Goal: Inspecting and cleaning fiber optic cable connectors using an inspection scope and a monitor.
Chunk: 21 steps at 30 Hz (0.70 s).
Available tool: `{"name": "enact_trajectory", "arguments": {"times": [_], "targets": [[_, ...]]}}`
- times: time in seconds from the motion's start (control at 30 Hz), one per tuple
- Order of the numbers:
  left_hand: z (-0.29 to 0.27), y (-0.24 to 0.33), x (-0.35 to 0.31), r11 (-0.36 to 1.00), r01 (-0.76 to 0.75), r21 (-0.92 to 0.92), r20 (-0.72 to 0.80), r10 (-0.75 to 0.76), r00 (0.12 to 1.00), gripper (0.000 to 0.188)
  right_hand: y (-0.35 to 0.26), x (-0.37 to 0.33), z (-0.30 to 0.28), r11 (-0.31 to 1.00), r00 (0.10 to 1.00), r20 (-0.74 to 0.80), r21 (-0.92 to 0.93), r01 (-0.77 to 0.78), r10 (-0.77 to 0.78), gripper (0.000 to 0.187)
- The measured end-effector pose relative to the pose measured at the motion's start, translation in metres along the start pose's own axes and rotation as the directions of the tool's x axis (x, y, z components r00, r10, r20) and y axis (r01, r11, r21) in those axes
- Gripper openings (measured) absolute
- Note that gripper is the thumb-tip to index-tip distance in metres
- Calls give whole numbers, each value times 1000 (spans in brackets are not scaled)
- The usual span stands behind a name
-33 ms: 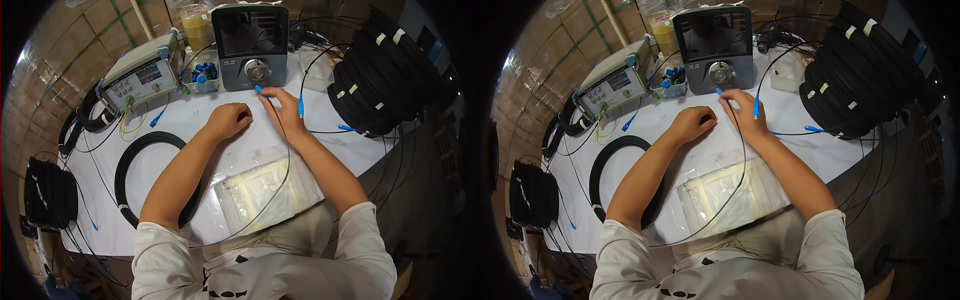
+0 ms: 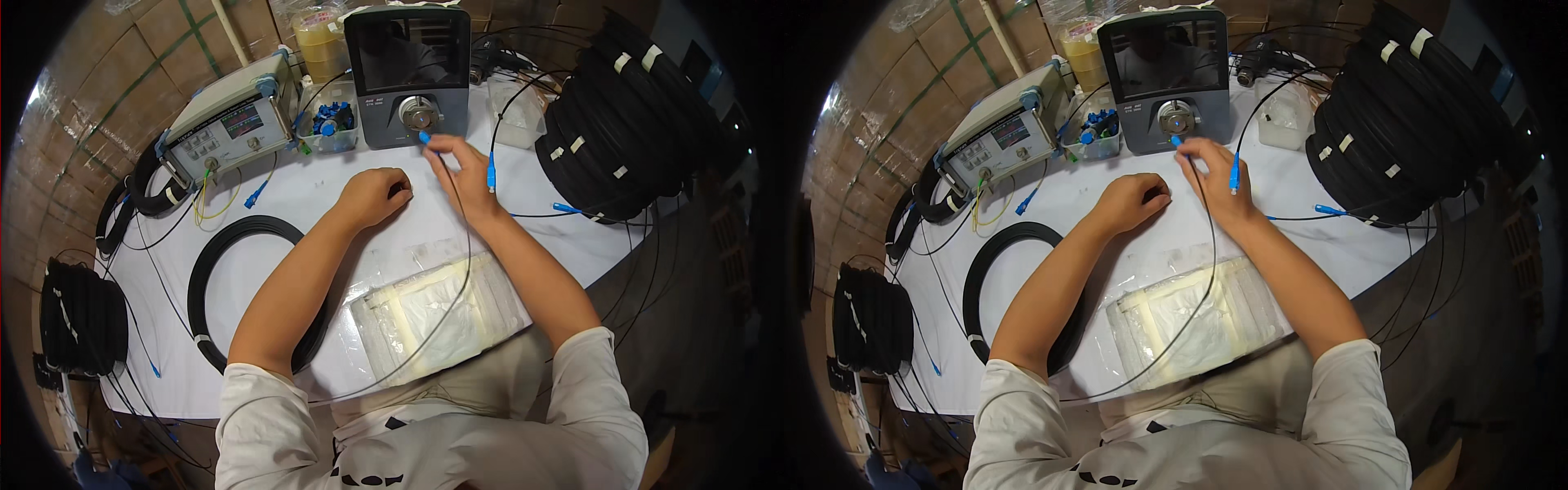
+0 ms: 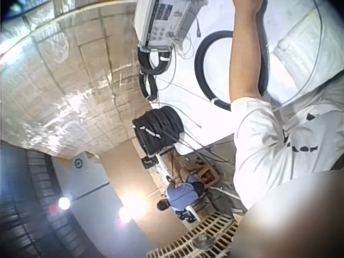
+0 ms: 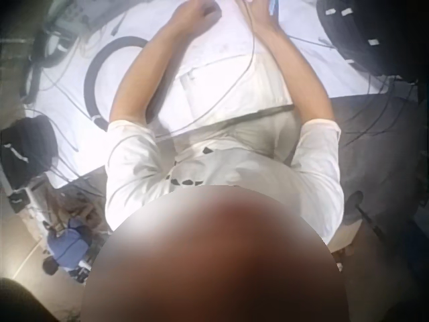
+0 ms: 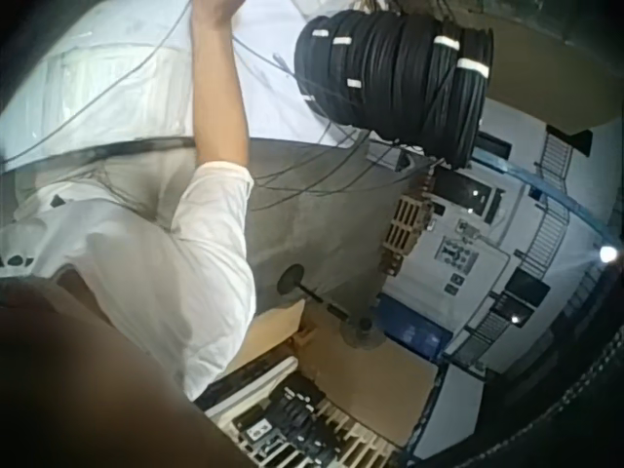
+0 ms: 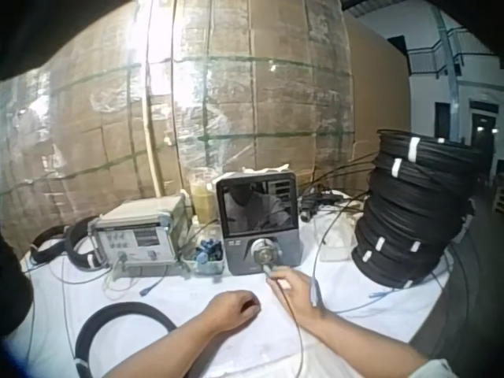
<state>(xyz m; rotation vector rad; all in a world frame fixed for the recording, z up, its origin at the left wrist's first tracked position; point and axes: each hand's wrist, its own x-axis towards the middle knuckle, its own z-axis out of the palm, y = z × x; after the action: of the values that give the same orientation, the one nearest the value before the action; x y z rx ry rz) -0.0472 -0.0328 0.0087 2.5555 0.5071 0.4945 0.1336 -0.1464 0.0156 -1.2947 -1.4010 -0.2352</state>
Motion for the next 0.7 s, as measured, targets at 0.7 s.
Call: {"name": "enact_trajectory", "arguments": {"times": [0.7], "targets": [[-3, -3, 3, 999, 27, -27, 40, -26, 999, 20, 21, 18, 12, 959, 982, -38, -225, 171, -184, 19]]}}
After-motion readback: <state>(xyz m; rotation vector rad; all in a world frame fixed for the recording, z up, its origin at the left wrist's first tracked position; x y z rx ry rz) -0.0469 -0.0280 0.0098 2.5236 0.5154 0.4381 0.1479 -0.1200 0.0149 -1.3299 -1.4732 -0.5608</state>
